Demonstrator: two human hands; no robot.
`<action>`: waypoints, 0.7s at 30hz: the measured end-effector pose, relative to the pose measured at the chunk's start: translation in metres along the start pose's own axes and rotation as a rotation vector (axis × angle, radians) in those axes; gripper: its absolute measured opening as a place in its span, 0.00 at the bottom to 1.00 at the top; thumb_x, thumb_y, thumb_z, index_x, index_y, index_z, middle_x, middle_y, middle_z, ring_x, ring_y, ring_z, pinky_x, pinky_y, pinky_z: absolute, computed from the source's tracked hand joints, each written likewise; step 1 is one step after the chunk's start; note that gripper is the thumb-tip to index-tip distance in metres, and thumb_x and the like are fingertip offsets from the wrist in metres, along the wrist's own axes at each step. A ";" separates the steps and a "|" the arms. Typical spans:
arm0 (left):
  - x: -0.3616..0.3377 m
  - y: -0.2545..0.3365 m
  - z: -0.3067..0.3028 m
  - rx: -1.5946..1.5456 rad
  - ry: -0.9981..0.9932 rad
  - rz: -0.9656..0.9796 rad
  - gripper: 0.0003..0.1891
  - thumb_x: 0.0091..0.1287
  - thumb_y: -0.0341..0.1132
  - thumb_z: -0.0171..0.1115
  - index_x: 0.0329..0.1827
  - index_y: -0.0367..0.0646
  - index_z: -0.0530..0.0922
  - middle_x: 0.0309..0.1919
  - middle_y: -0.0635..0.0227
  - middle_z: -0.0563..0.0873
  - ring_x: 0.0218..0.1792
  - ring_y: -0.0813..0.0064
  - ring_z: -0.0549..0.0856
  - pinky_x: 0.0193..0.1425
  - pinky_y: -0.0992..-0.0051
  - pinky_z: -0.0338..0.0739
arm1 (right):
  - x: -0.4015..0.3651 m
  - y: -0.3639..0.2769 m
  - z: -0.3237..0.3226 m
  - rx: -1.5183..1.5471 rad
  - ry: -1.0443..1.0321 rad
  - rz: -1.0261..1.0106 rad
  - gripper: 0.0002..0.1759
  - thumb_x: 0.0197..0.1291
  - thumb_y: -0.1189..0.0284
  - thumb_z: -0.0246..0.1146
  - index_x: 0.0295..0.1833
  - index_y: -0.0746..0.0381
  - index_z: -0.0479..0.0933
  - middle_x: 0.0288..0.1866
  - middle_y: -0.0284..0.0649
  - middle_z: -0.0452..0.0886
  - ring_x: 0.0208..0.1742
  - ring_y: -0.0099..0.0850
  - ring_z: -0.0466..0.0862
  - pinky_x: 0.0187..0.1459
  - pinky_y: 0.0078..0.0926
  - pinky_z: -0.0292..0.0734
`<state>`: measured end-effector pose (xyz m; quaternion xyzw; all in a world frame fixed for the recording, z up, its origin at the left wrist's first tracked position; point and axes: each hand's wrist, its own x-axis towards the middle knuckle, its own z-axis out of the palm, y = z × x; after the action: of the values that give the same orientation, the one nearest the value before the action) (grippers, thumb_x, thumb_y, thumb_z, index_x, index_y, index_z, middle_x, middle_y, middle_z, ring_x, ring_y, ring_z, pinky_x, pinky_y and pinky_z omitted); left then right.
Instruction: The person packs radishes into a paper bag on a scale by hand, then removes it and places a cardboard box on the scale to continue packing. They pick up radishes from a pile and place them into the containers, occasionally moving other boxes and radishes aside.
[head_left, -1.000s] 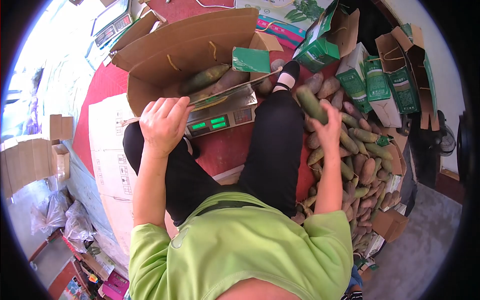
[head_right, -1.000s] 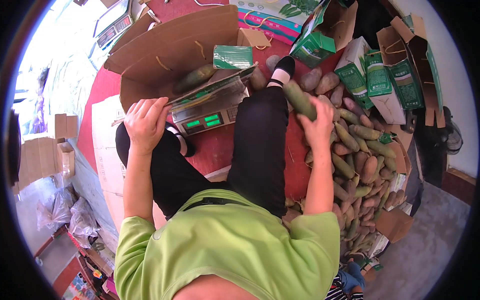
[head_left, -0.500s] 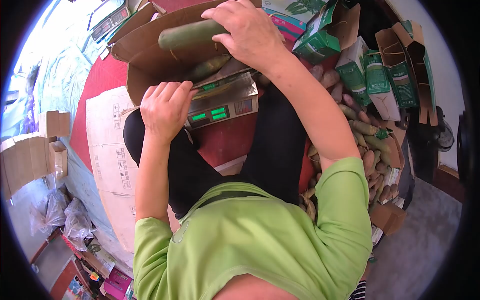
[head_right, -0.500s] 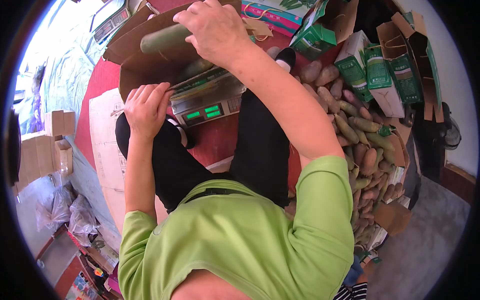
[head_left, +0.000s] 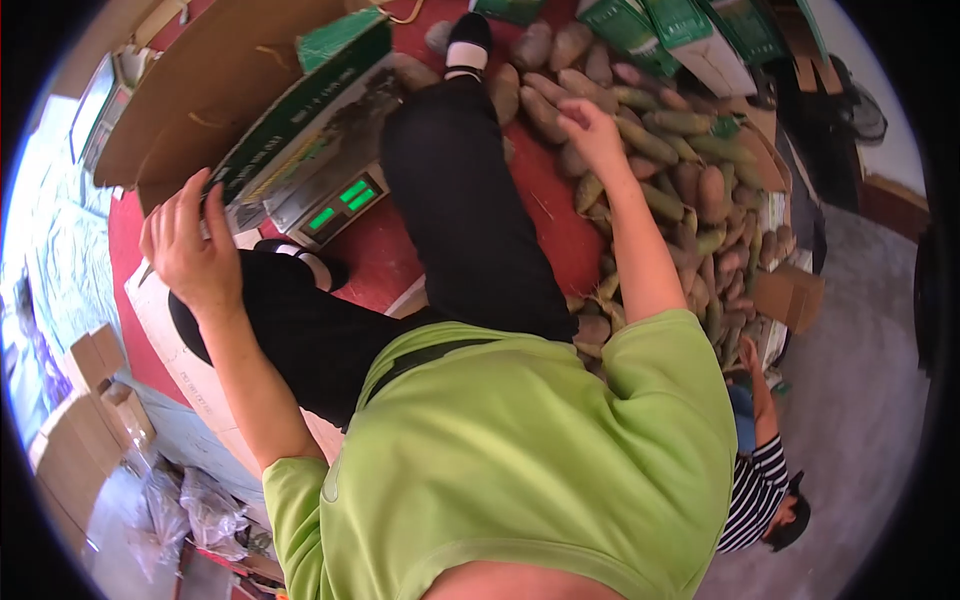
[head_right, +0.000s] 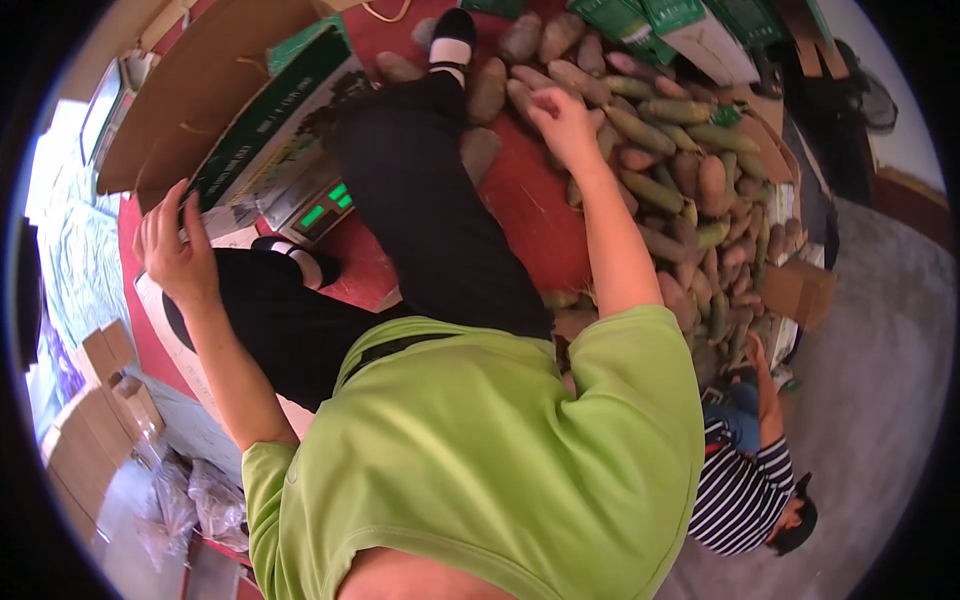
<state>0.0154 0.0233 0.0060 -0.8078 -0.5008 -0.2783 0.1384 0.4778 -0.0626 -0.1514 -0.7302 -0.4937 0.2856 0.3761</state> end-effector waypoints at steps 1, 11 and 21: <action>-0.001 0.000 0.001 0.011 -0.009 -0.017 0.08 0.62 0.33 0.68 0.44 0.49 0.85 0.36 0.71 0.86 0.41 0.69 0.84 0.55 0.70 0.71 | -0.022 0.033 -0.005 -0.050 -0.011 0.073 0.13 0.58 0.73 0.66 0.49 0.63 0.80 0.42 0.42 0.86 0.45 0.31 0.85 0.47 0.28 0.79; -0.003 -0.001 0.006 0.074 0.040 -0.001 0.09 0.65 0.35 0.66 0.47 0.49 0.85 0.39 0.73 0.88 0.42 0.71 0.85 0.55 0.71 0.72 | -0.215 0.167 -0.016 -0.625 -0.324 0.718 0.20 0.55 0.62 0.67 0.53 0.57 0.80 0.50 0.47 0.84 0.55 0.45 0.82 0.55 0.38 0.76; -0.006 -0.006 0.010 0.087 0.052 -0.002 0.10 0.65 0.36 0.66 0.48 0.49 0.85 0.40 0.72 0.88 0.45 0.69 0.84 0.56 0.69 0.71 | -0.281 0.135 -0.056 -0.896 -0.675 1.038 0.27 0.55 0.58 0.68 0.62 0.48 0.76 0.68 0.40 0.72 0.65 0.44 0.75 0.63 0.48 0.71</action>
<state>0.0111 0.0271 -0.0058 -0.7931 -0.5095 -0.2772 0.1860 0.4922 -0.3717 -0.2203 -0.8245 -0.2439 0.4059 -0.3098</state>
